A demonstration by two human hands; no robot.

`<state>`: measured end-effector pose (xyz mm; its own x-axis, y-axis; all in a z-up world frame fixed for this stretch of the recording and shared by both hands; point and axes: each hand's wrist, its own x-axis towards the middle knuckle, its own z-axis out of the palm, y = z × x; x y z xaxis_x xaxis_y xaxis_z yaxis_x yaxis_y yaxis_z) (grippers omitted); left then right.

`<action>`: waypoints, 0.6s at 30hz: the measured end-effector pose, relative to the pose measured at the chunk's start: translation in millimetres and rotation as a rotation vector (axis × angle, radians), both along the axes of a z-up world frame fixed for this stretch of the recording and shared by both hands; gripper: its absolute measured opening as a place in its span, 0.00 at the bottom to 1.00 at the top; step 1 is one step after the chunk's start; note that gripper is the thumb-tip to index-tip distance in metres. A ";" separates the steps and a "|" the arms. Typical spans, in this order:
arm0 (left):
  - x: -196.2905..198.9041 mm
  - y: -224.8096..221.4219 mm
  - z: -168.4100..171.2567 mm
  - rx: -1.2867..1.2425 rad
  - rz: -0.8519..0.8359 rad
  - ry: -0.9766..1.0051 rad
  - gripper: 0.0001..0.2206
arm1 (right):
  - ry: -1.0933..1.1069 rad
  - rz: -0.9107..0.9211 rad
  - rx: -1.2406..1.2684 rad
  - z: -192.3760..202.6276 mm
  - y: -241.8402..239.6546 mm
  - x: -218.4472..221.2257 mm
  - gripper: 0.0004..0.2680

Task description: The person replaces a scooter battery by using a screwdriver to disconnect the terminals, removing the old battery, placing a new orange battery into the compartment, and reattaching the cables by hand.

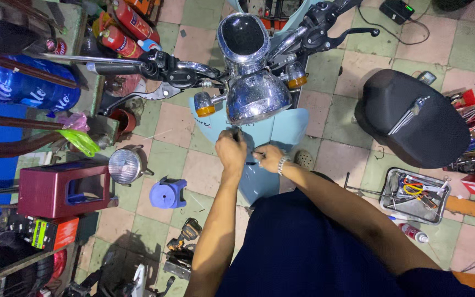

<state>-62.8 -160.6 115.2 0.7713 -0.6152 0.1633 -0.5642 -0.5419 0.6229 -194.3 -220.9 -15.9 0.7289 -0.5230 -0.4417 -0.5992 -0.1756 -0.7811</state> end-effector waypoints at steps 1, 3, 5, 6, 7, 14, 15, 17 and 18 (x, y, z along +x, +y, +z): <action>-0.3 0.2 -3.7 0.083 -0.025 -0.061 0.08 | -0.025 0.082 -0.047 -8.3 2.3 3.9 0.08; -0.9 2.8 -9.7 0.108 -0.082 -0.085 0.07 | -0.019 0.073 0.057 -19.4 9.3 17.1 0.05; -1.2 5.2 -13.3 0.132 -0.135 -0.108 0.07 | -0.014 0.068 0.160 -24.3 18.1 32.0 0.06; -1.1 5.7 -14.1 0.184 -0.151 -0.115 0.07 | -0.015 0.023 0.220 -25.7 23.3 38.2 0.05; 0.0 4.4 -14.0 0.234 -0.168 -0.124 0.07 | -0.018 -0.022 0.277 -27.2 24.1 41.9 0.06; 5.0 5.3 -10.1 0.035 -0.100 -0.031 0.08 | -0.072 0.045 0.348 -25.9 18.6 40.6 0.10; 5.6 4.4 -11.7 0.069 -0.075 0.029 0.09 | -0.075 0.106 0.315 -22.1 15.5 36.7 0.08; 4.8 1.7 -16.9 0.103 -0.041 0.087 0.10 | -0.079 0.174 0.282 -16.0 10.3 33.6 0.08; 3.6 -0.9 -20.1 0.153 -0.033 0.077 0.11 | -0.053 0.202 0.247 -14.5 8.9 32.1 0.07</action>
<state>-59.2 -161.5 95.1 0.7568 -0.6536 0.0072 -0.5371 -0.6156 0.5766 -162.2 -212.0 -30.4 0.8324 -0.2472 -0.4961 -0.5291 -0.0877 -0.8440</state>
